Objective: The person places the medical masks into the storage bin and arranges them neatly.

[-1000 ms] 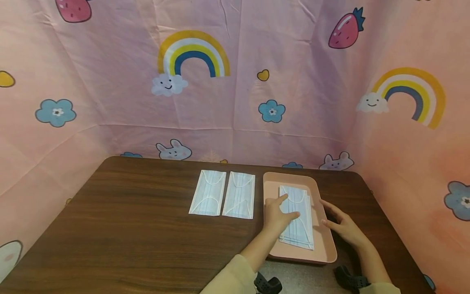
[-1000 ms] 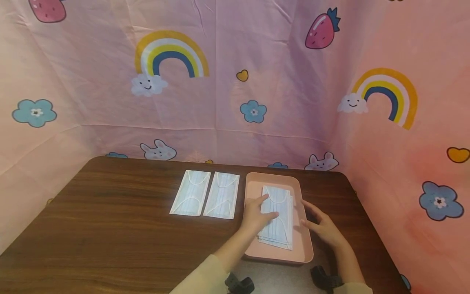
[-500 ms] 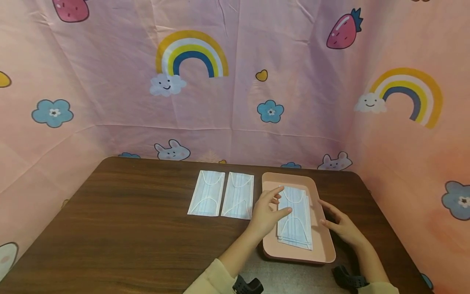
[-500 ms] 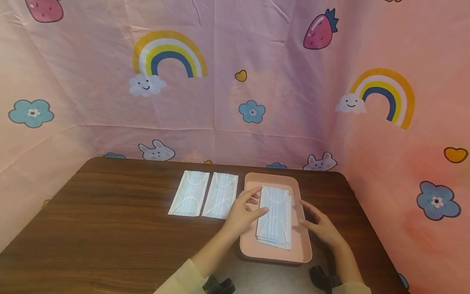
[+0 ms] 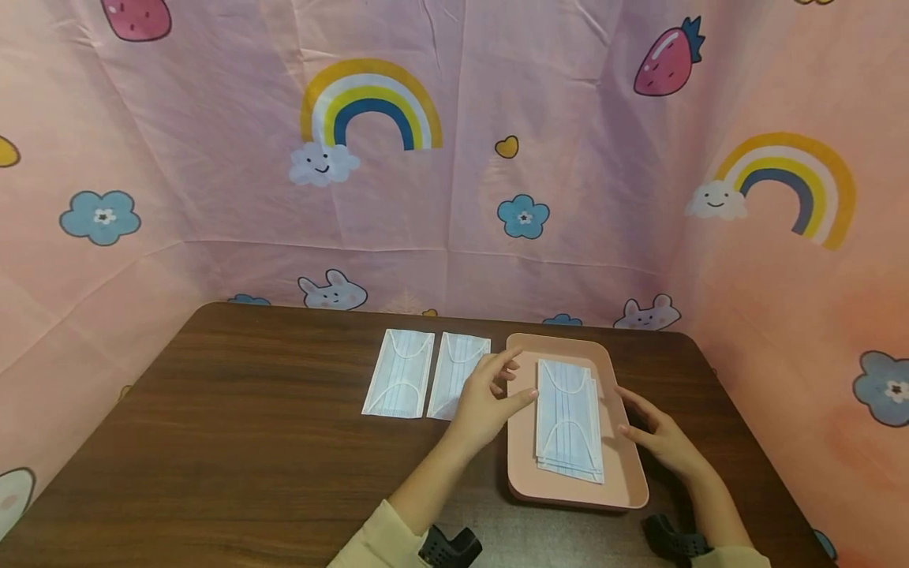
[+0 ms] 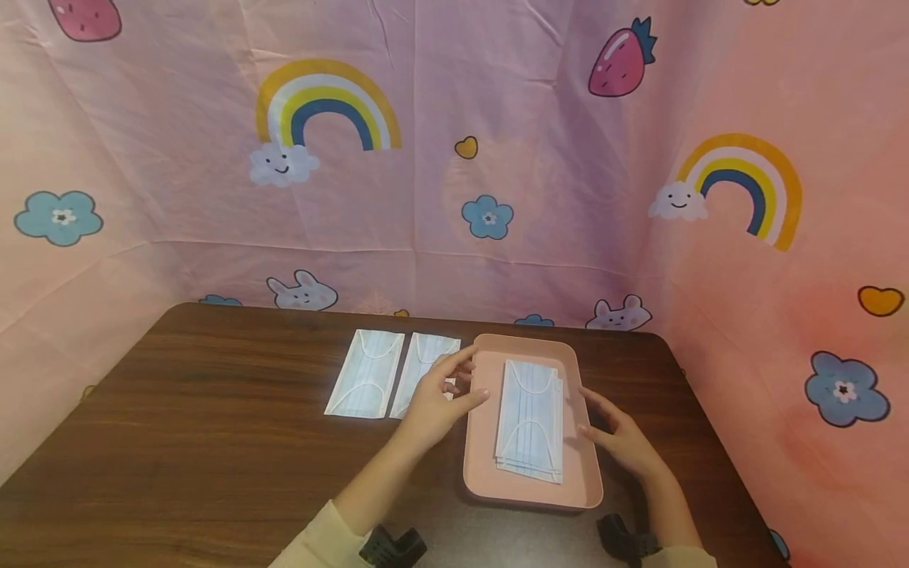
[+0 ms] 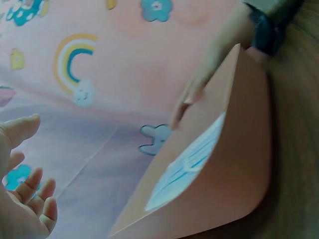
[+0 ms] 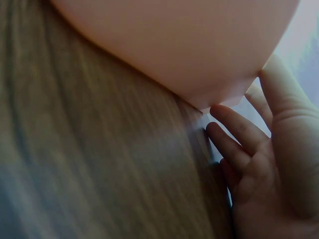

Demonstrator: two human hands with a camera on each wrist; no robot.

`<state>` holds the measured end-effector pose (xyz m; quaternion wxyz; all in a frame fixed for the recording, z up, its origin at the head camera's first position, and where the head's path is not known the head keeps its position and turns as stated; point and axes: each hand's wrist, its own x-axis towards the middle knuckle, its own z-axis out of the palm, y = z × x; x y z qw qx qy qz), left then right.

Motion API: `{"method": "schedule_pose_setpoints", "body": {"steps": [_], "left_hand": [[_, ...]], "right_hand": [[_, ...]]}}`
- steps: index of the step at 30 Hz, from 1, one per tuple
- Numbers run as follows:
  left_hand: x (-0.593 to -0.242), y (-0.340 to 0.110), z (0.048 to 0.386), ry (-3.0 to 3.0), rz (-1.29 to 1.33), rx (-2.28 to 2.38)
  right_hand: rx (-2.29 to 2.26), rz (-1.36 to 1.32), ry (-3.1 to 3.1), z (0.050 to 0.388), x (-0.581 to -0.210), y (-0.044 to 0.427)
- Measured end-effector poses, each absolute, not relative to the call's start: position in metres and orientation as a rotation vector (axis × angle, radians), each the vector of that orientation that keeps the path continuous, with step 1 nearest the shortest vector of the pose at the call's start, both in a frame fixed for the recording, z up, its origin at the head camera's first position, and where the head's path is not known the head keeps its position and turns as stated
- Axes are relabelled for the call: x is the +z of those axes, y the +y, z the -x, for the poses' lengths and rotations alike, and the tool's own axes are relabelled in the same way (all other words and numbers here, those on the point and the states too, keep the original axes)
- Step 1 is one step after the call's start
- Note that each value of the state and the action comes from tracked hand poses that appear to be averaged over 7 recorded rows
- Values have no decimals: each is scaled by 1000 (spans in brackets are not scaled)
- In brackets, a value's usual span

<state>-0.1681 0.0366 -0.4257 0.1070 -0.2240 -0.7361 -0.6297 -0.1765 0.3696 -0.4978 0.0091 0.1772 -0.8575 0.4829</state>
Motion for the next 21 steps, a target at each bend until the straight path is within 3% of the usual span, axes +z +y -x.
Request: {"method": "schedule_pose_setpoints", "body": {"steps": [21], "left_hand": [[-406, -60, 199, -2291, 474, -1689]], "right_hand": [[1488, -562, -2685, 178, -499, 372]]}}
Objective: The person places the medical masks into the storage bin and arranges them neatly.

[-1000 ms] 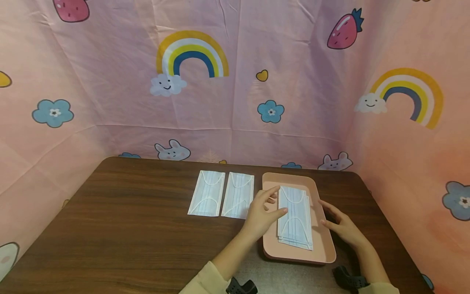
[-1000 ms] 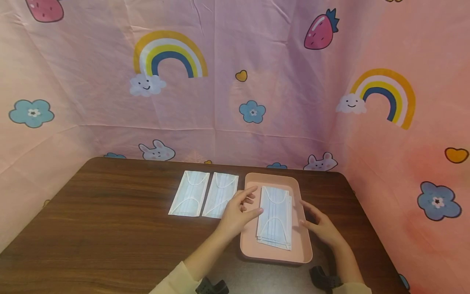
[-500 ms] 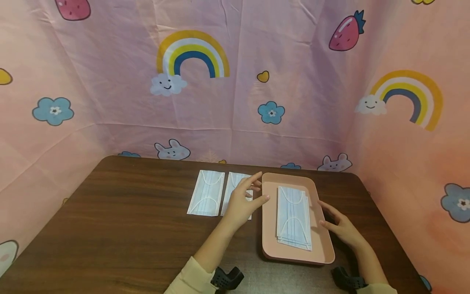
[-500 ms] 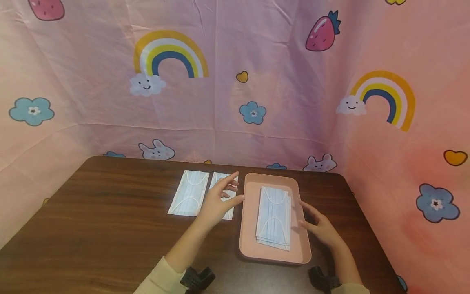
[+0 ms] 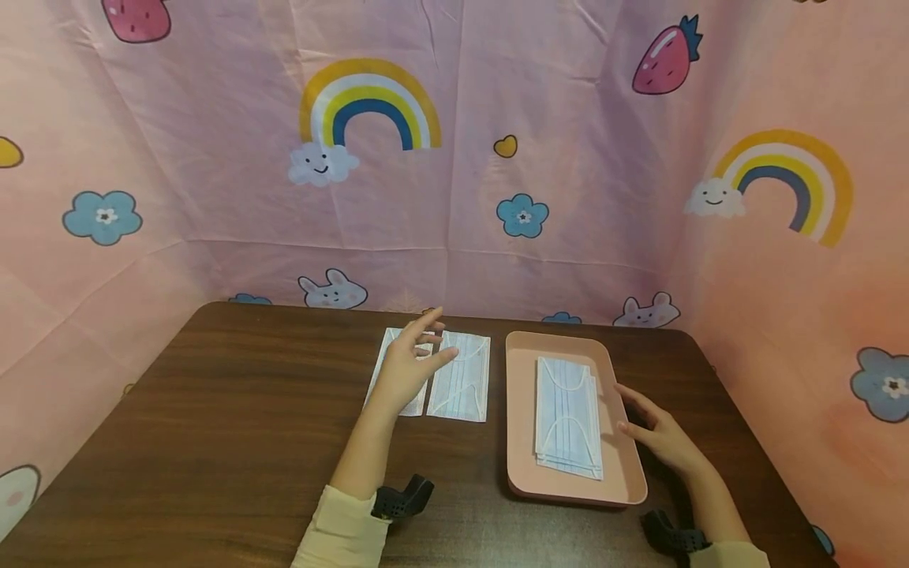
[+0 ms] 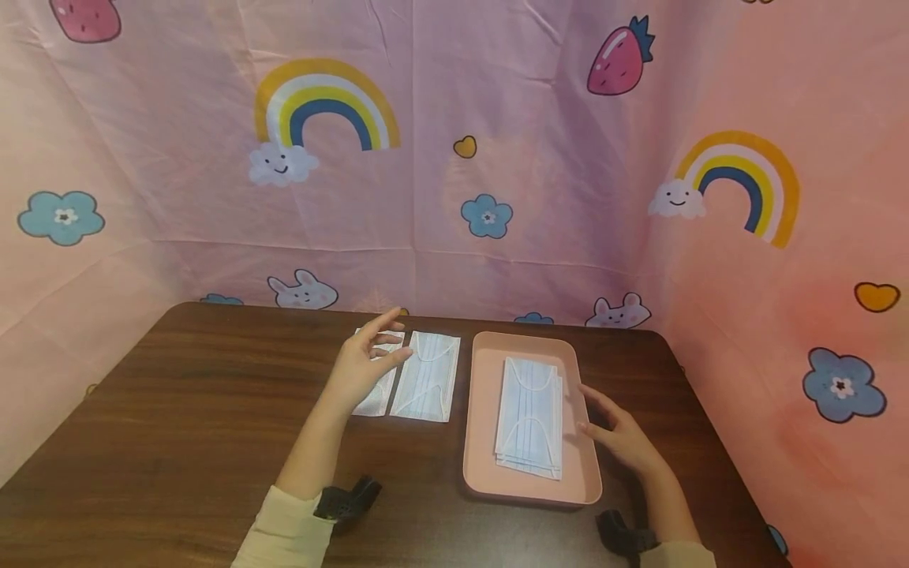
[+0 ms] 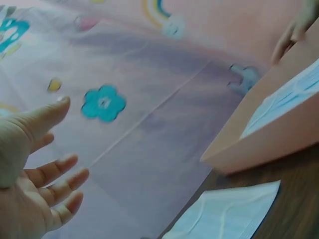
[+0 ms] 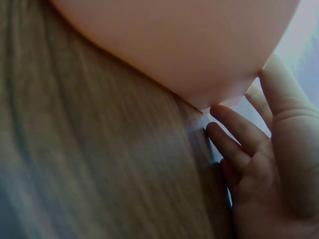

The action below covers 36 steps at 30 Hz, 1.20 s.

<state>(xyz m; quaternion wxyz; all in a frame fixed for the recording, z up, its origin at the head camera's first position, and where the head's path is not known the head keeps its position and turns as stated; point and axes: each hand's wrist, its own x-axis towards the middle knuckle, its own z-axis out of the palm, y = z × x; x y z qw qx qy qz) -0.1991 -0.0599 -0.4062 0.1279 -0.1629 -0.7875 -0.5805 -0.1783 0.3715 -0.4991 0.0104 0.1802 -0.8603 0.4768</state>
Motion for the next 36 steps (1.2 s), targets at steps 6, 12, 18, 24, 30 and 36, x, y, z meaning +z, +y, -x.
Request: {"method": "schedule_pose_setpoints", "body": {"steps": [6, 12, 18, 24, 30, 36], "left_hand": [[-412, -92, 208, -2327, 343, -1647], [-423, -115, 213, -2341, 243, -1710], [-437, -131, 218, -2387, 139, -1725], [-451, -141, 223, -2424, 92, -1700], [-468, -147, 230, -2459, 34, -1686], [-484, -146, 236, -2489, -21, -1632]], "right_hand": [[1514, -561, -2680, 178, -498, 370], [1521, -554, -2680, 178, -498, 370], [1529, -537, -2689, 177, -498, 369], [1534, -565, -2673, 176, -497, 368], [1540, -568, -2664, 176, -496, 368], [1559, -572, -2656, 176, -497, 368]]}}
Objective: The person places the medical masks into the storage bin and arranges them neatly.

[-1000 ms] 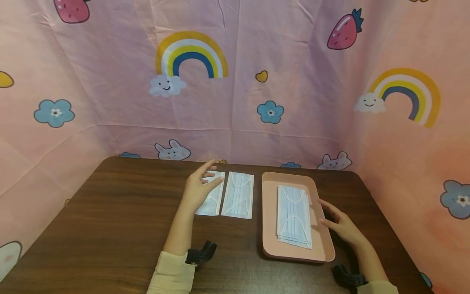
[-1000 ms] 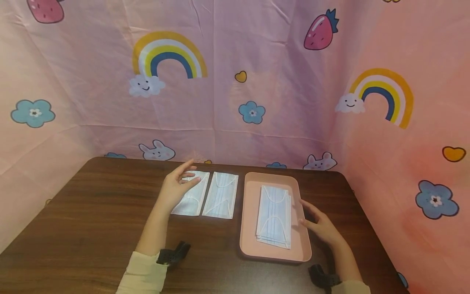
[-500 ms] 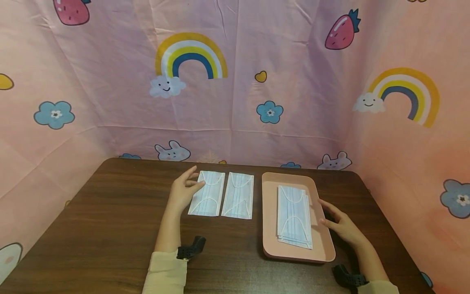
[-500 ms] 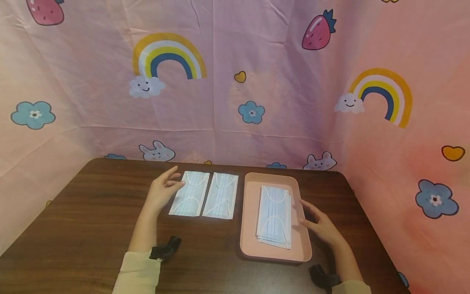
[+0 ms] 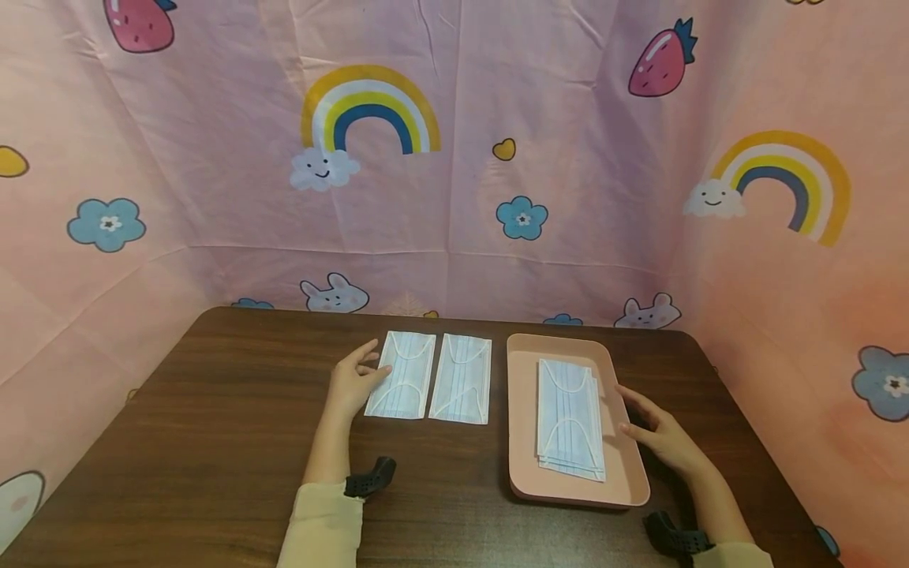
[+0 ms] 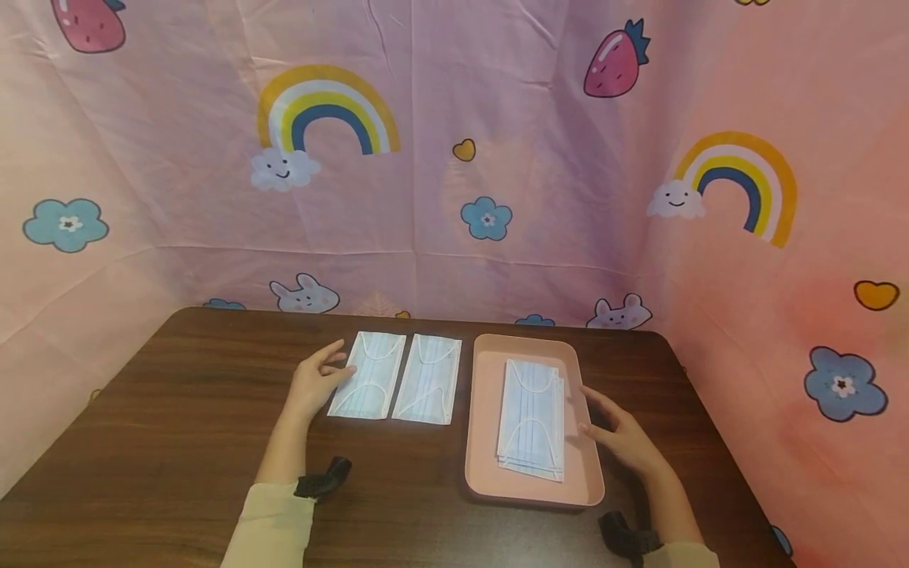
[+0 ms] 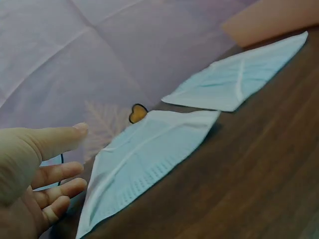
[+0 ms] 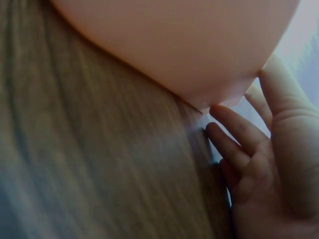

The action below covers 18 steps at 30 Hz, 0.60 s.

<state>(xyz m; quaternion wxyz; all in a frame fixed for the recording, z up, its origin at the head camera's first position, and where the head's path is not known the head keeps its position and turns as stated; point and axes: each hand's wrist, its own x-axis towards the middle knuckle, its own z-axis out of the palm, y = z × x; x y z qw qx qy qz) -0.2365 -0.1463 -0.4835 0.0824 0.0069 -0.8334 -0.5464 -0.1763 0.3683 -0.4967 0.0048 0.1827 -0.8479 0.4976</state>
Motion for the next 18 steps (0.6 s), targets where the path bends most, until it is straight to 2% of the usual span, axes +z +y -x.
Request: {"method": "schedule_pose_setpoints", "body": {"steps": [18], "left_hand": [[-496, -135, 244, -2560, 37, -1305]], "right_hand": [[1543, -580, -2662, 177, -499, 369]]}}
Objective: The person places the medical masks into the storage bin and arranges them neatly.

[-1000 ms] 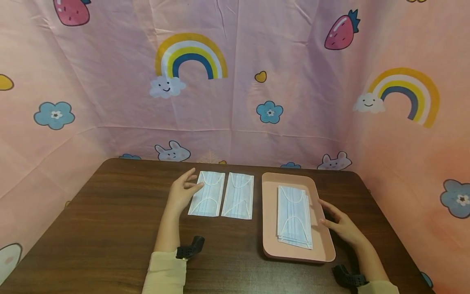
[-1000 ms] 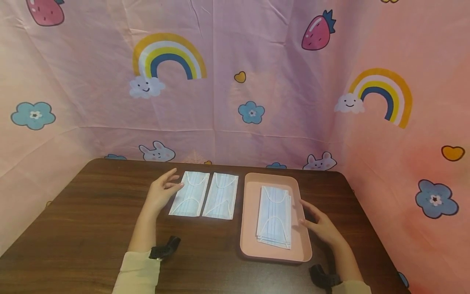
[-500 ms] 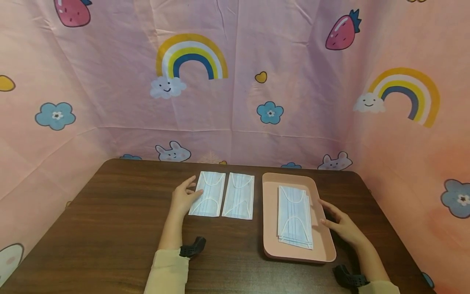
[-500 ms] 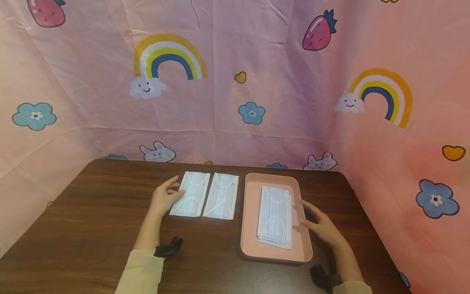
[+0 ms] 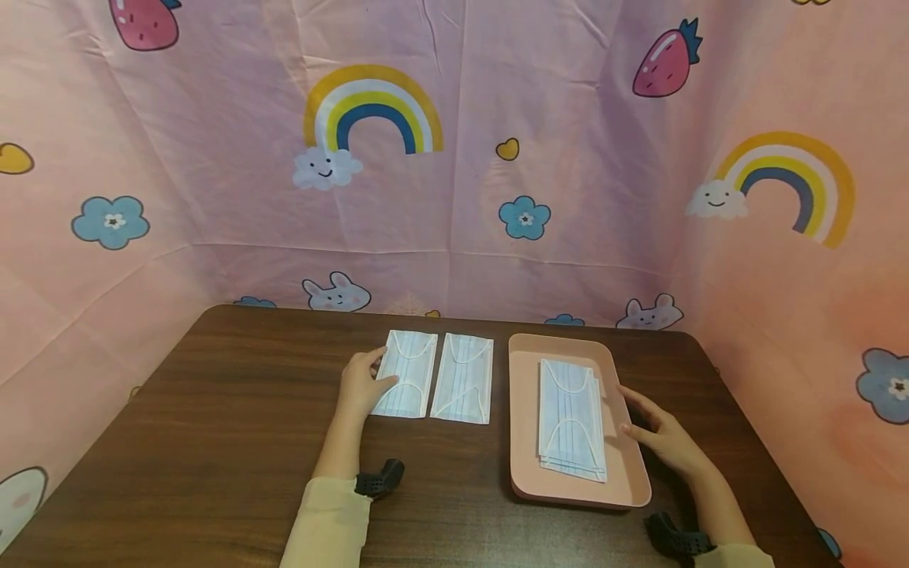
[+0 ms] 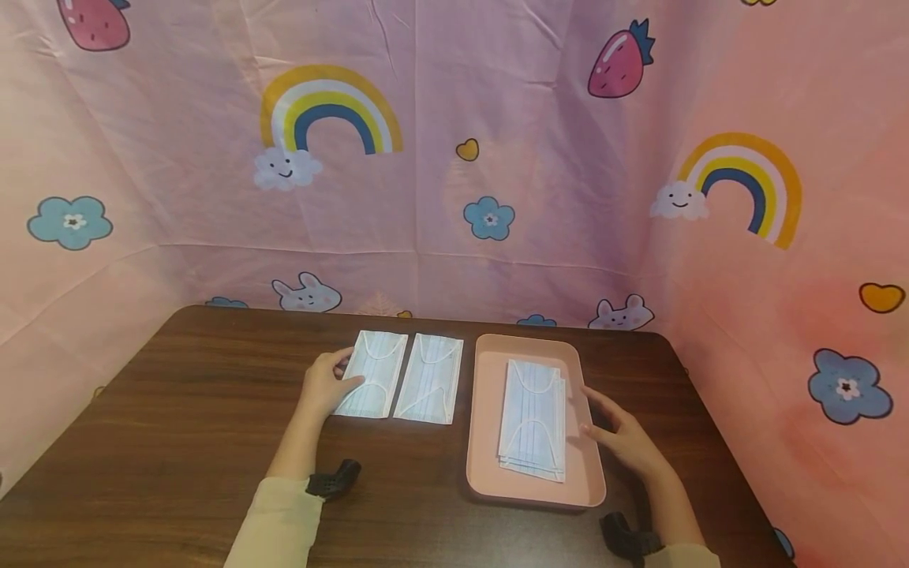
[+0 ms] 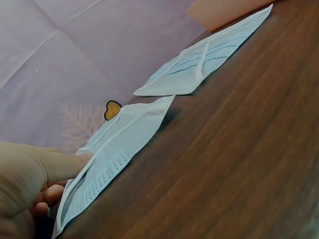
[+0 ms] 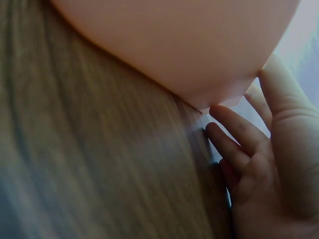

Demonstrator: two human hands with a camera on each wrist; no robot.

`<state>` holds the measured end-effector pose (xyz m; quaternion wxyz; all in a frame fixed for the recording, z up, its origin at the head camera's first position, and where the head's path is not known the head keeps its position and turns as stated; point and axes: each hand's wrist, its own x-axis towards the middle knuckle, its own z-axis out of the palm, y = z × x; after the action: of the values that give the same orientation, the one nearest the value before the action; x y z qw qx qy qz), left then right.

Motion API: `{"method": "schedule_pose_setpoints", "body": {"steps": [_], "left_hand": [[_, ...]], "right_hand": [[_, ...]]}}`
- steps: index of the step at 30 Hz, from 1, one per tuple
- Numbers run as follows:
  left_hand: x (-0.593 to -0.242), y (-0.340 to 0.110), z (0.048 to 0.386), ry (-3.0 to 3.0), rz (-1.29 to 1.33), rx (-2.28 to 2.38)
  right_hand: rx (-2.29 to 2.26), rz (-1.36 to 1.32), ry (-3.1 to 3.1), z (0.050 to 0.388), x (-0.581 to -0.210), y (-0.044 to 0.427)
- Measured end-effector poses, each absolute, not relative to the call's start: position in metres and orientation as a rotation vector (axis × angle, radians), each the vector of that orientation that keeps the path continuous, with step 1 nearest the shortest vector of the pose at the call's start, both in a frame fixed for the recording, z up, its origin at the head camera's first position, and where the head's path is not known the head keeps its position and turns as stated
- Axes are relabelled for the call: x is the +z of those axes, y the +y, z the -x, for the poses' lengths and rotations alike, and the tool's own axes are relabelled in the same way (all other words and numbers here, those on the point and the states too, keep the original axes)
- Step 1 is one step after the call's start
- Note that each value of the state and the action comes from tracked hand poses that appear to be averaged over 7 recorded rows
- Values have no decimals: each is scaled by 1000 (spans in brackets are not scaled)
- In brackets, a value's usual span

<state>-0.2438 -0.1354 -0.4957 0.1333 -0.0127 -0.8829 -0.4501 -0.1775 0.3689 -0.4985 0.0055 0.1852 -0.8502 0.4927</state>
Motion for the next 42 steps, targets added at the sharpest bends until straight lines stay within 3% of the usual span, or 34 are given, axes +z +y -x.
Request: {"method": "schedule_pose_setpoints", "body": {"steps": [42], "left_hand": [[-496, -129, 242, -2599, 59, -1234]], "right_hand": [[1543, -575, -2664, 176, -496, 367]]}}
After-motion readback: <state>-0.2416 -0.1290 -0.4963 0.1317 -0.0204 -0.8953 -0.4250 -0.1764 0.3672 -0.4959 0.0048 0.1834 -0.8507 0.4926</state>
